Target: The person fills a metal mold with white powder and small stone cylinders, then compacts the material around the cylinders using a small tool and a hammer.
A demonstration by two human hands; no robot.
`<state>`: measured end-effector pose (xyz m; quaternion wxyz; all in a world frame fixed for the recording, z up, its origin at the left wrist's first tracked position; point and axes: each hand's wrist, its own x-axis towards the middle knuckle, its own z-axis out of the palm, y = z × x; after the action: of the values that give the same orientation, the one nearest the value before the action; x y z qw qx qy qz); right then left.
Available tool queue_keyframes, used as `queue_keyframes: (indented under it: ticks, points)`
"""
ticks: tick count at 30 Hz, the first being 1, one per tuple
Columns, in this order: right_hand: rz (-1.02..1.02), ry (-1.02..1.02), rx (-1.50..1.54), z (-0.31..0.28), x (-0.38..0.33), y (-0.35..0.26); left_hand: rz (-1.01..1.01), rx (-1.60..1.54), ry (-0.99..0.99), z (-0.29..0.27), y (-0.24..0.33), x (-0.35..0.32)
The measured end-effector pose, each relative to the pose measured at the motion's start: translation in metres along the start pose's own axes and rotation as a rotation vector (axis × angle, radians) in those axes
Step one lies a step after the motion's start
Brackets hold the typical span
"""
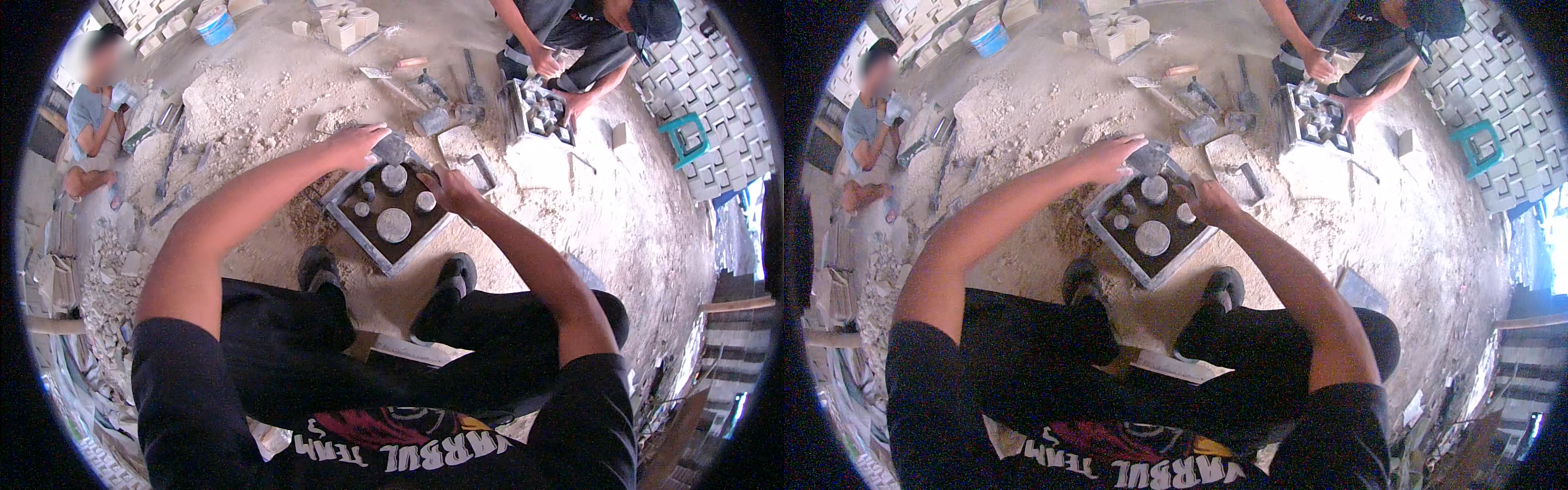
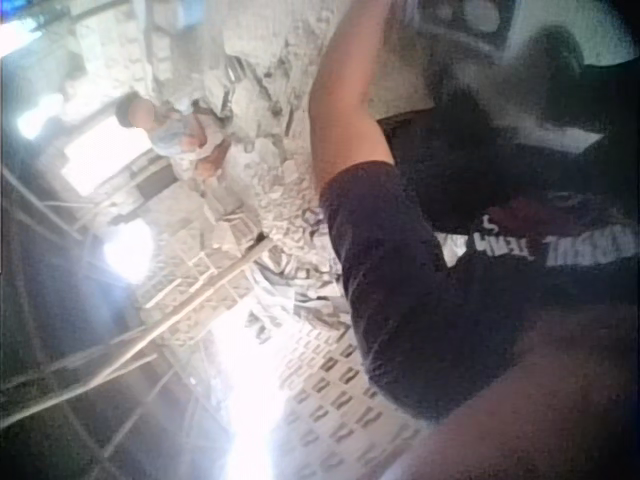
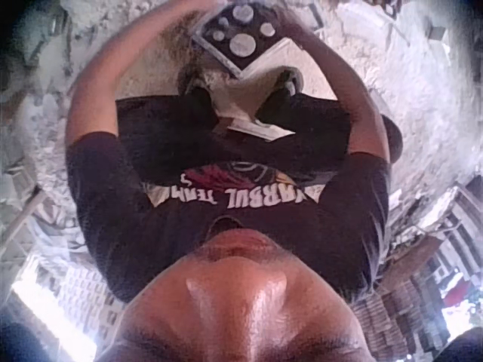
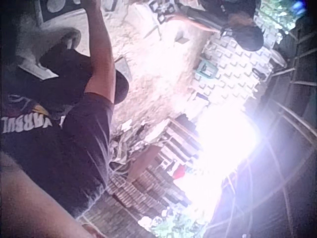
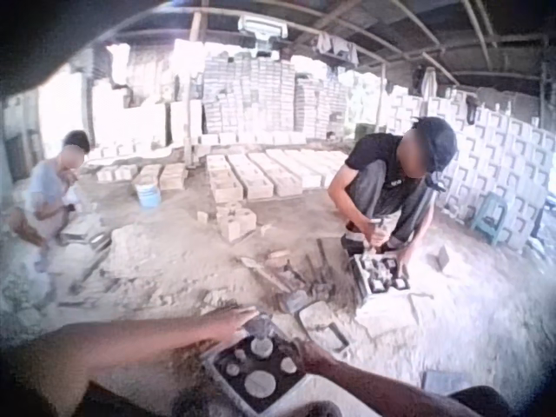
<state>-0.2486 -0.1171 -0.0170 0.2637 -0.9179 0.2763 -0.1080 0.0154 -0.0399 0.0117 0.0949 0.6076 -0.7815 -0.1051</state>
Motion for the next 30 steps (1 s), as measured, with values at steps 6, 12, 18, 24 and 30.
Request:
queue_keyframes:
  ticks: [6, 12, 18, 24, 30]
  points:
    - [0.147, -0.012, -0.127, 0.01, 0.011, 0.024, -0.079, 0.084, -0.212, 0.036, -0.01, 0.03]
    - [0.105, 0.117, -0.185, 0.027, -0.001, 0.033, -0.068, 0.047, -0.325, 0.053, -0.014, 0.023]
    - [-0.108, 0.156, -0.38, 0.031, -0.006, 0.031, -0.065, 0.101, -0.346, 0.048, -0.014, 0.015]
    - [-0.144, 0.196, -0.535, 0.017, 0.013, 0.023, -0.088, 0.077, -0.277, 0.041, -0.011, 0.004]
    - [-0.18, 0.223, -0.299, 0.001, 0.086, 0.005, -0.182, 0.094, -0.196, 0.004, -0.038, -0.006]
